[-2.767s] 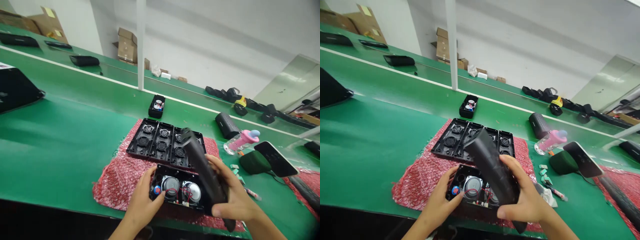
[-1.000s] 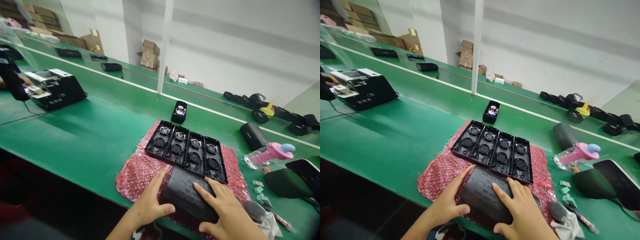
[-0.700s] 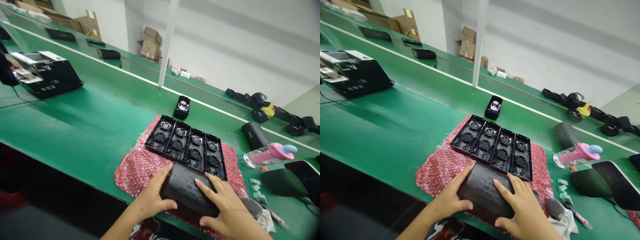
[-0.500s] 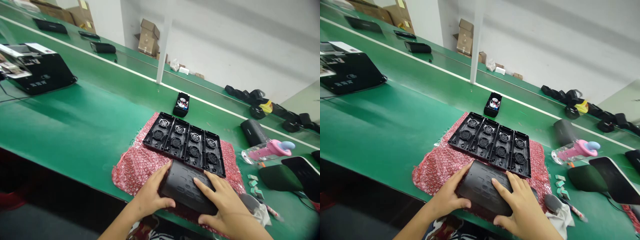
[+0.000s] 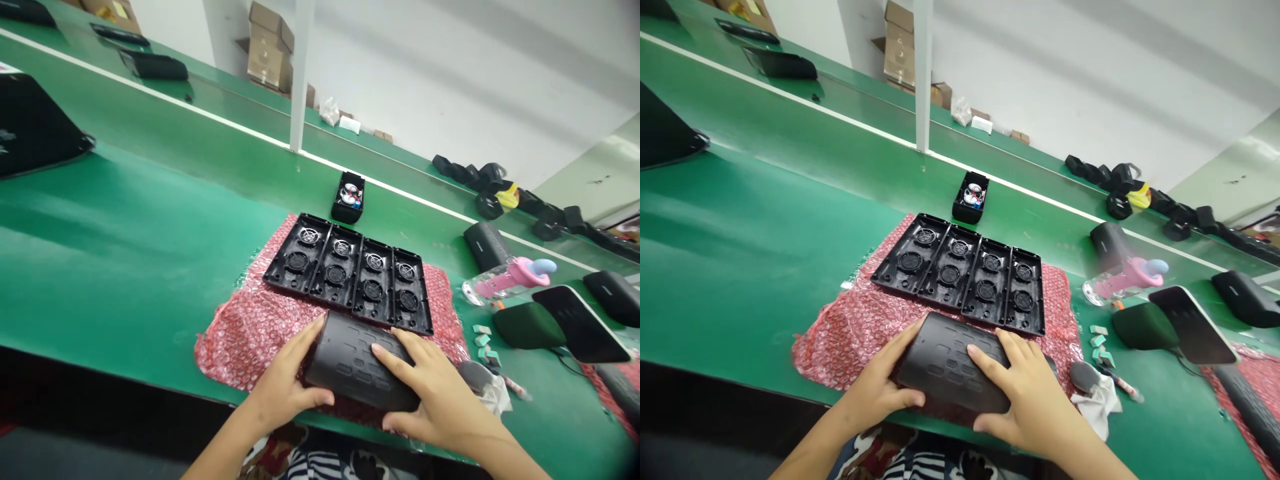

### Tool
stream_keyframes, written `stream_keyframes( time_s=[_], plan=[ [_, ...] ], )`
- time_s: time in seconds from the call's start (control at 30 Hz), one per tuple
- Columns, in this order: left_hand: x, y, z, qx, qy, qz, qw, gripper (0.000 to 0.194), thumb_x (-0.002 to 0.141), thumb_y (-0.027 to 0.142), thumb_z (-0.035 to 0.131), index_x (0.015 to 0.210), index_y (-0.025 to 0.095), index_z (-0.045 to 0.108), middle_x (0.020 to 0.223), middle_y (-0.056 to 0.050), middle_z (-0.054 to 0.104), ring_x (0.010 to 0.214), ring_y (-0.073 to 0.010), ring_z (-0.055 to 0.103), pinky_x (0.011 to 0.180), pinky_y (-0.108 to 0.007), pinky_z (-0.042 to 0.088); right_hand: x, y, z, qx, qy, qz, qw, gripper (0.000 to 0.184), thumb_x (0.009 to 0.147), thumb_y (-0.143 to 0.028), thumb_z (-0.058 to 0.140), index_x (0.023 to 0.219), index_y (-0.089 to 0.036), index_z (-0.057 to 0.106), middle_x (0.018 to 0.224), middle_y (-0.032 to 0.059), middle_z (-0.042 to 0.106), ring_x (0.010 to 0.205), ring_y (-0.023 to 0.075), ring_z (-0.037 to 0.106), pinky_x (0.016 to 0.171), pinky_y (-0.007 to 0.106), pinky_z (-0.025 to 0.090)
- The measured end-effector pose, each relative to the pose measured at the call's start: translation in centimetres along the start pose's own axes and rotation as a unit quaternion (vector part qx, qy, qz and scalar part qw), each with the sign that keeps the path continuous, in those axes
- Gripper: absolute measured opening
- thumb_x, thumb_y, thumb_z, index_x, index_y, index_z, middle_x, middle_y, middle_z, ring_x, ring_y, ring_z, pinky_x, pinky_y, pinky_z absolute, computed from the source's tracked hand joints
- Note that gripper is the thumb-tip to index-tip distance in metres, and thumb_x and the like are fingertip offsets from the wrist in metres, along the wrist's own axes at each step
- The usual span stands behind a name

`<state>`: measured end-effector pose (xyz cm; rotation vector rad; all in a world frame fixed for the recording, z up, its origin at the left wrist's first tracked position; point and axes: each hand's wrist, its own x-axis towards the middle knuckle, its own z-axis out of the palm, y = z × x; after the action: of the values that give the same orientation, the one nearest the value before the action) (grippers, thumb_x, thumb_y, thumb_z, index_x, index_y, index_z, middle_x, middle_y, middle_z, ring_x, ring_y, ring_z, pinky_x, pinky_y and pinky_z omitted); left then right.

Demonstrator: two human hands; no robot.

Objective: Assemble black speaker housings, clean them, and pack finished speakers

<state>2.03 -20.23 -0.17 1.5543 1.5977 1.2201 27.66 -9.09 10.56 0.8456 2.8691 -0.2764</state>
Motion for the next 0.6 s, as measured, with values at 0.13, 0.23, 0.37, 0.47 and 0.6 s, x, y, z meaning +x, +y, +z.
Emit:
stream_keyframes(
  time_s=[0.13,0.23,0.37,0.47,0.6],
  plan=[
    [0.1,0.0,0.0,0.030,0.013,0.023,0.999,0.106,0.067,0.080,0.063,0.149,0.018,0.039,0.148,-0.019,0.049,0.137,-0.0315,0.048,0.114,-0.046,0.038,0.2,-0.1,-0.7,0.009,-0.016,0.006,1.000,0.098,0.065,-0.048,0.088,0.150,-0.037,0.040,0.150,0.0232,0.041,0.135,0.0436,0.044,0.104,0.063,0.042],
    [0.1,0.0,-0.1,0.045,0.023,0.038,0.998,0.103,0.068,0.079,0.063,0.148,0.018,0.042,0.146,-0.019,0.051,0.135,-0.0313,0.049,0.112,-0.045,0.040,0.4,-0.2,-1.3,0.011,-0.031,0.005,0.999,0.096,0.066,-0.049,0.088,0.150,-0.035,0.041,0.149,0.0248,0.041,0.134,0.0446,0.045,0.104,0.064,0.042],
    [0.2,-0.3,-0.1,0.071,0.042,0.067,0.994,0.099,0.070,0.078,0.061,0.148,0.021,0.040,0.146,-0.017,0.052,0.133,-0.0301,0.052,0.109,-0.043,0.043,0.7,-0.6,-1.2,0.003,-0.031,0.007,1.000,0.098,0.066,-0.053,0.087,0.150,-0.034,0.042,0.148,0.0258,0.041,0.133,0.0454,0.045,0.103,0.064,0.041],
    [0.3,-0.5,0.0,0.095,0.053,0.087,0.990,0.095,0.074,0.076,0.059,0.149,0.023,0.037,0.145,-0.017,0.053,0.131,-0.0299,0.054,0.106,-0.043,0.046,0.9,-0.4,-1.0,0.003,-0.031,0.004,1.000,0.095,0.070,-0.062,0.081,0.151,-0.034,0.039,0.150,0.0248,0.039,0.135,0.0442,0.043,0.105,0.064,0.040],
    [0.5,-0.7,0.0,0.133,0.060,0.097,0.984,0.090,0.078,0.074,0.056,0.150,0.026,0.033,0.143,-0.017,0.055,0.127,-0.0319,0.057,0.101,-0.047,0.050,-0.4,1.4,-3.4,0.028,-0.036,-0.025,0.999,0.082,0.089,-0.076,0.042,0.157,-0.033,0.023,0.162,0.0214,0.020,0.149,0.0439,0.019,0.110,0.069,0.030]
  ],
)
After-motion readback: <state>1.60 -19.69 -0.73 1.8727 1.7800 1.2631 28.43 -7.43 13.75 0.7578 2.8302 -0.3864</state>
